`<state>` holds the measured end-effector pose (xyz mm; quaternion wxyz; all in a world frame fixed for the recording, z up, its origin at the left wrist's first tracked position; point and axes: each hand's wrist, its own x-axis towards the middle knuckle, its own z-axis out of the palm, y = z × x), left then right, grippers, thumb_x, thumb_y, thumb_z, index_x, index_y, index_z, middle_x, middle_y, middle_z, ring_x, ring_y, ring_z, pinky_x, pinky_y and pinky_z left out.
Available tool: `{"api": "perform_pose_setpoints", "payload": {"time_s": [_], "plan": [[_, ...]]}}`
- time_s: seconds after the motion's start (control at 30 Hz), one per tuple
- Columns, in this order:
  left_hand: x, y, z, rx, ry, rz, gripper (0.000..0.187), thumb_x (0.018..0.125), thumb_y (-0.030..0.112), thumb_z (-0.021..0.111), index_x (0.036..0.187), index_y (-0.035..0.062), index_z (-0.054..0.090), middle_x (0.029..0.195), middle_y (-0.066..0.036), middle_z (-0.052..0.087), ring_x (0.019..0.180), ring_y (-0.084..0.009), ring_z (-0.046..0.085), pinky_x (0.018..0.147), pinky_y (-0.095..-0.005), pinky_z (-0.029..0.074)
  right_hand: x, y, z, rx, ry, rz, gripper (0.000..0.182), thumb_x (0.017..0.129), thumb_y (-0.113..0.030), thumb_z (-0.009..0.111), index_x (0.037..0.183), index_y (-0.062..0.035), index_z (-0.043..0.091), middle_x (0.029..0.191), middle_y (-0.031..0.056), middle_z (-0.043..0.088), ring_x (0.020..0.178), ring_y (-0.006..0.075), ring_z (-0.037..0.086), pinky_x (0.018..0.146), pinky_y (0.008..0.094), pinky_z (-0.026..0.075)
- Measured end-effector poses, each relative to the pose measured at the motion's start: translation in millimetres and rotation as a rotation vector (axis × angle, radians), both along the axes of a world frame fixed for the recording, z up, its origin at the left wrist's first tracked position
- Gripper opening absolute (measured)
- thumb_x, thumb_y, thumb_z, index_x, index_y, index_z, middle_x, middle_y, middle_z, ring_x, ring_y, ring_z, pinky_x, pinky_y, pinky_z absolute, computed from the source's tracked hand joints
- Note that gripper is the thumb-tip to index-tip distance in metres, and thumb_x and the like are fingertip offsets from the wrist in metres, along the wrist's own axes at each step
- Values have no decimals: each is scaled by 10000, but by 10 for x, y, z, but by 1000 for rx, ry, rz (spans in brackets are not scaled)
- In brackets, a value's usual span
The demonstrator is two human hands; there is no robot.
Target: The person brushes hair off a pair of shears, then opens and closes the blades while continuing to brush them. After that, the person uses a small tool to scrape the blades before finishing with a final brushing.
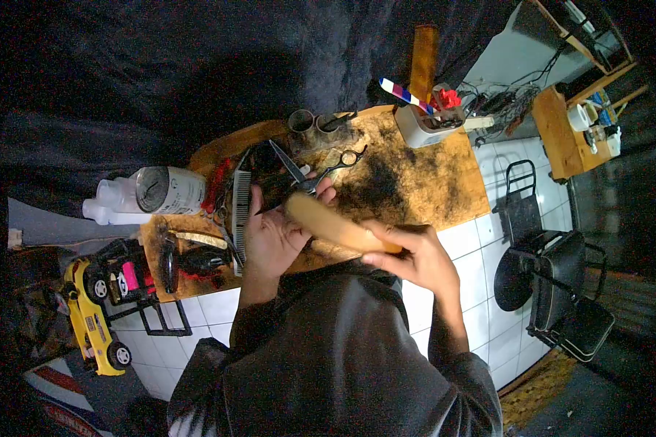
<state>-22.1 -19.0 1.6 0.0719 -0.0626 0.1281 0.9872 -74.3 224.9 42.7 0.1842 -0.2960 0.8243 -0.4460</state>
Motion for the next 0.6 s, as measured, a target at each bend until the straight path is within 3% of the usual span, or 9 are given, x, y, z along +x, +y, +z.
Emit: {"api": "perform_pose_setpoints", "payload": {"time_s": [0.1, 0.13, 0.23, 0.27, 0.33, 0.43, 0.57, 0.6], "plan": [[-4, 20, -30, 20, 60, -15, 860, 965, 632, 249, 1435, -87, 281, 1457, -243, 379, 1358, -321, 387, 1138, -453, 293, -64, 9, 1, -75, 121, 191, 496, 741, -229, 825, 1175, -50, 665, 955, 159, 717, 862, 268, 715, 806, 318, 523], [9, 18, -49, 27, 82, -6, 764, 983, 564, 327, 1426, -58, 321, 1444, -241, 398, 1351, -319, 399, 1132, -467, 302, -65, 34, 9, -83, 48, 169, 497, 739, -206, 826, 1176, -37, 662, 961, 159, 718, 867, 247, 711, 809, 312, 519], [52, 17, -188, -146, 161, 49, 595, 1010, 404, 404, 1439, 1, 318, 1476, -208, 367, 1337, -320, 416, 1125, -515, 301, -81, 179, 31, -103, -155, 101, 502, 732, -138, 827, 1179, 6, 650, 981, 156, 719, 888, 179, 689, 822, 290, 506], [24, -9, -217, -89, 218, 32, 520, 997, 247, 489, 1444, 36, 325, 1479, -190, 369, 1305, -287, 461, 1084, -503, 372, -82, 241, 21, -107, -211, 72, 505, 729, -115, 825, 1180, 22, 644, 988, 154, 718, 901, 154, 674, 828, 282, 501], [33, -29, -219, -78, 209, 36, 517, 968, 152, 539, 1437, 56, 345, 1464, -168, 393, 1326, -302, 433, 1068, -447, 405, -61, 299, -21, -211, -327, -3, 519, 729, -64, 820, 1191, 65, 622, 992, 125, 711, 932, 101, 621, 847, 257, 485], [27, -44, -209, -149, 192, 44, 558, 948, 3, 522, 1461, 83, 318, 1455, -160, 401, 1320, -320, 436, 1029, -436, 459, -62, 372, -233, -327, -346, -99, 533, 745, -45, 806, 1220, 75, 595, 1031, 106, 698, 928, 122, 626, 859, 258, 482], [62, 14, -82, -347, 80, -21, 580, 944, -31, 506, 1473, 48, 281, 1456, -178, 386, 1309, -311, 449, 1024, -467, 462, -14, 200, -203, -410, -421, -256, 511, 796, -9, 749, 1262, 77, 559, 1110, 105, 670, 980, 130, 611, 902, 271, 468], [74, 19, -76, -382, 43, -52, 584, 943, -36, 504, 1474, 39, 273, 1458, -183, 380, 1310, -309, 449, 1028, -475, 459, -8, 172, -263, -387, -325, -251, 472, 810, -9, 734, 1245, 77, 571, 1133, 110, 668, 1020, 141, 608, 927, 281, 462]]}}
